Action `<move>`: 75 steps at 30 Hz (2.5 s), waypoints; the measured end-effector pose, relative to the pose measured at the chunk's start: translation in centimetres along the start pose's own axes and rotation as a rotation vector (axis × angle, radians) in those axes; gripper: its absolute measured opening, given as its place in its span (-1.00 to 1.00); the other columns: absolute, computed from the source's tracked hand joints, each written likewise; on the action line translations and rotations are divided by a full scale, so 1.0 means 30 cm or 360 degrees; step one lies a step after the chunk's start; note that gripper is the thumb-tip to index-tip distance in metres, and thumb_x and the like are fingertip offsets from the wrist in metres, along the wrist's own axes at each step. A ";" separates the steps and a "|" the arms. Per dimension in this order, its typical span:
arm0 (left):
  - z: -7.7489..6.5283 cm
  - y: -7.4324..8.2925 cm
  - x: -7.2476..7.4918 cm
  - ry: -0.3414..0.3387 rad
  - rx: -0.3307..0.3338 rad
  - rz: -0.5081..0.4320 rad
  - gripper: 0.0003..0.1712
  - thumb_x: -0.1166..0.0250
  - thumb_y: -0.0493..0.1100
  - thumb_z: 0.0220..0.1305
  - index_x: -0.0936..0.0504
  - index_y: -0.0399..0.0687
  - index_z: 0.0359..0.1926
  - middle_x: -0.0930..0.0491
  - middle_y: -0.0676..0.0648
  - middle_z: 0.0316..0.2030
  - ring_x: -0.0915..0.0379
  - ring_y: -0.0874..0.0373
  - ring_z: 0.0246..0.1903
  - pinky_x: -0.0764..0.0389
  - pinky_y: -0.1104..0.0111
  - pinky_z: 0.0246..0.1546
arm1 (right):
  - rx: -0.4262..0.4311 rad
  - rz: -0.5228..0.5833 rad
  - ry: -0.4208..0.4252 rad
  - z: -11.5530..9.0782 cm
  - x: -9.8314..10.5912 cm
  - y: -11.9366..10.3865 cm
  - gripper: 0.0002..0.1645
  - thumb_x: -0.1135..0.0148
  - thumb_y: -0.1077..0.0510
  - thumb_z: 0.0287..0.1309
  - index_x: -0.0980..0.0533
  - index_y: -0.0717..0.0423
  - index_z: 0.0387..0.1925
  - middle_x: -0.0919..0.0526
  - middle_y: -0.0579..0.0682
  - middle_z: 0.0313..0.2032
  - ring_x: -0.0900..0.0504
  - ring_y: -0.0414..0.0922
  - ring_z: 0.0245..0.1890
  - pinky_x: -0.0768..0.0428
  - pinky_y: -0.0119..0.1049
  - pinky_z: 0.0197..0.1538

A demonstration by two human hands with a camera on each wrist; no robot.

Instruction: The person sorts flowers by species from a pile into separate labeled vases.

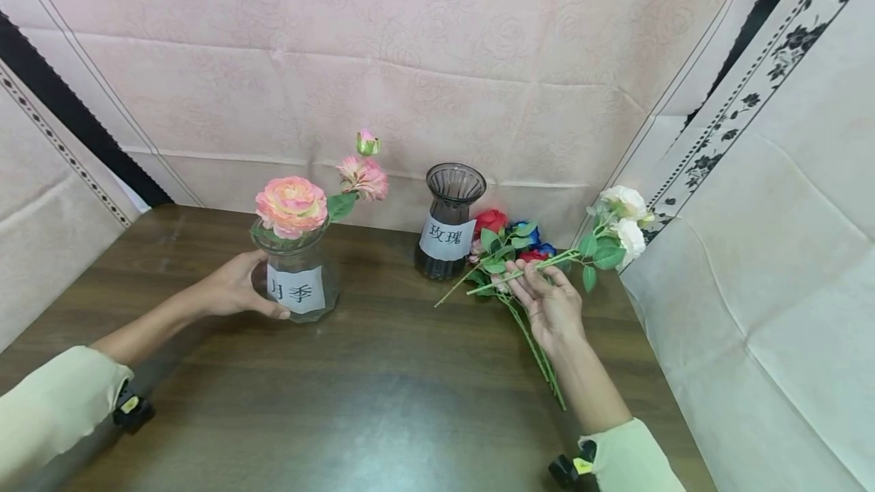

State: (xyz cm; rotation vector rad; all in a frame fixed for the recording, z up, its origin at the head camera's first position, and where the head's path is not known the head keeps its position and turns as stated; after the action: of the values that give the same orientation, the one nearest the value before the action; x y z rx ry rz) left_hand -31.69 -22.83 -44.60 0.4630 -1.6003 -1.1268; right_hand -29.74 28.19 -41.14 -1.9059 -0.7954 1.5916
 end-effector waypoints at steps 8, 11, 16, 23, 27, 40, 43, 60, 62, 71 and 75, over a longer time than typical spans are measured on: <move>-0.001 0.006 -0.001 -0.0004 -0.0029 0.0012 0.23 -0.82 -0.14 0.03 -0.33 -0.34 0.62 -0.63 -0.40 0.41 -0.59 -0.45 0.42 -0.68 -0.25 0.43 | 0.0160 0.0059 0.0010 0.017 -0.055 0.013 -0.79 -0.24 0.43 0.54 -0.63 0.23 -0.30 -0.91 0.15 -0.25 -0.97 0.03 -0.09 -0.92 -0.13 0.05; -0.002 0.007 0.000 0.0000 -0.0024 0.0015 0.23 -0.82 -0.14 0.03 -0.34 -0.34 0.62 -0.64 -0.41 0.40 -0.60 -0.45 0.42 -0.69 -0.24 0.43 | 0.0228 0.0056 0.0030 0.025 -0.070 0.022 -0.82 -0.27 0.41 0.52 -0.68 0.23 -0.27 -0.92 0.15 -0.27 -0.97 0.03 -0.11 -0.93 -0.13 0.02; 0.000 0.004 -0.002 -0.0003 -0.0020 0.0016 0.23 -0.82 -0.14 0.04 -0.33 -0.37 0.61 -0.63 -0.42 0.41 -0.59 -0.47 0.42 -0.69 -0.24 0.42 | 0.0313 0.0051 0.0061 0.032 -0.096 0.039 -0.82 -0.29 0.41 0.51 -0.68 0.21 -0.28 -0.93 0.13 -0.25 -0.98 0.01 -0.12 -0.93 -0.15 0.00; -0.001 0.005 -0.001 0.0001 -0.0028 0.0012 0.23 -0.82 -0.15 0.05 -0.32 -0.36 0.62 -0.61 -0.43 0.43 -0.57 -0.48 0.44 -0.67 -0.25 0.44 | 0.0396 0.0040 0.0063 0.028 -0.147 0.072 -0.86 -0.32 0.40 0.51 -0.68 0.18 -0.23 -0.94 0.10 -0.24 -0.98 -0.01 -0.13 -0.92 -0.18 -0.02; -0.004 0.008 -0.001 -0.0006 -0.0026 0.0007 0.24 -0.81 -0.15 0.06 -0.30 -0.36 0.64 -0.59 -0.43 0.45 -0.55 -0.50 0.46 -0.66 -0.26 0.45 | 0.0426 0.0067 0.0041 0.025 -0.180 0.097 -0.86 -0.30 0.43 0.52 -0.67 0.20 -0.19 -0.93 0.11 -0.26 -0.98 0.04 -0.13 -0.93 -0.14 -0.02; -0.001 0.012 -0.001 0.0001 -0.0037 0.0004 0.27 -0.81 -0.16 0.05 -0.28 -0.33 0.66 -0.60 -0.42 0.44 -0.56 -0.49 0.45 -0.67 -0.26 0.44 | 0.0472 0.0058 0.0036 0.017 -0.269 0.159 -0.84 -0.29 0.43 0.53 -0.63 0.17 -0.20 -0.93 0.12 -0.25 -0.97 0.02 -0.12 -0.93 -0.13 0.03; -0.003 0.013 0.000 -0.0008 -0.0057 0.0008 0.26 -0.80 -0.15 0.07 -0.28 -0.33 0.67 -0.61 -0.42 0.43 -0.56 -0.49 0.44 -0.67 -0.26 0.43 | 0.0495 0.0073 0.0036 0.015 -0.287 0.168 -0.83 -0.28 0.44 0.54 -0.62 0.16 -0.20 -0.93 0.12 -0.25 -0.97 0.02 -0.13 -0.93 -0.14 0.02; -0.005 0.005 0.000 0.0001 -0.0057 0.0008 0.22 -0.81 -0.15 0.08 -0.32 -0.32 0.63 -0.65 -0.38 0.39 -0.60 -0.44 0.41 -0.72 -0.23 0.40 | 0.0571 0.0076 -0.0040 -0.012 -0.422 0.219 -0.82 -0.30 0.41 0.55 -0.66 0.13 -0.22 -0.94 0.08 -0.20 -0.97 0.00 -0.08 -0.91 -0.11 0.11; -0.005 0.005 0.000 0.0000 -0.0057 0.0015 0.22 -0.81 -0.14 0.09 -0.31 -0.33 0.64 -0.64 -0.39 0.39 -0.60 -0.44 0.41 -0.73 -0.22 0.39 | 0.0567 0.0076 -0.0055 -0.013 -0.439 0.227 -0.86 -0.33 0.39 0.54 -0.65 0.15 -0.20 -0.95 0.09 -0.17 -0.97 0.01 -0.06 -0.91 -0.11 0.11; -0.008 0.007 0.000 0.0001 -0.0053 0.0023 0.21 -0.80 -0.15 0.10 -0.31 -0.36 0.63 -0.63 -0.40 0.40 -0.59 -0.46 0.42 -0.71 -0.22 0.41 | 0.0519 0.0090 -0.0114 -0.024 -0.533 0.264 -0.91 -0.32 0.39 0.55 -0.64 0.16 -0.10 -0.94 0.08 -0.18 -0.97 0.00 -0.07 -0.90 -0.09 0.13; -0.008 0.008 0.002 0.0005 -0.0045 0.0033 0.21 -0.80 -0.15 0.09 -0.31 -0.36 0.63 -0.63 -0.40 0.40 -0.59 -0.45 0.42 -0.72 -0.19 0.40 | 0.0504 0.0098 -0.0138 -0.031 -0.576 0.278 -0.92 -0.32 0.39 0.56 -0.64 0.19 -0.06 -0.94 0.05 -0.20 -0.97 -0.02 -0.07 -0.89 -0.07 0.16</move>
State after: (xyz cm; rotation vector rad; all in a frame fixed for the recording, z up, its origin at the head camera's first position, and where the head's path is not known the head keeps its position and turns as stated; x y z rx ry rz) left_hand -31.43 -22.87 -44.38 0.4285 -1.5811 -1.1315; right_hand -30.25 9.89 -35.30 -1.6581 -0.4867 1.7313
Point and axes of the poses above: each hand's wrist, its own z-axis towards the middle knuckle, its own x-axis out of the back of the hand, y = z × x, the point moved 8 cm from there along z, towards the middle knuckle
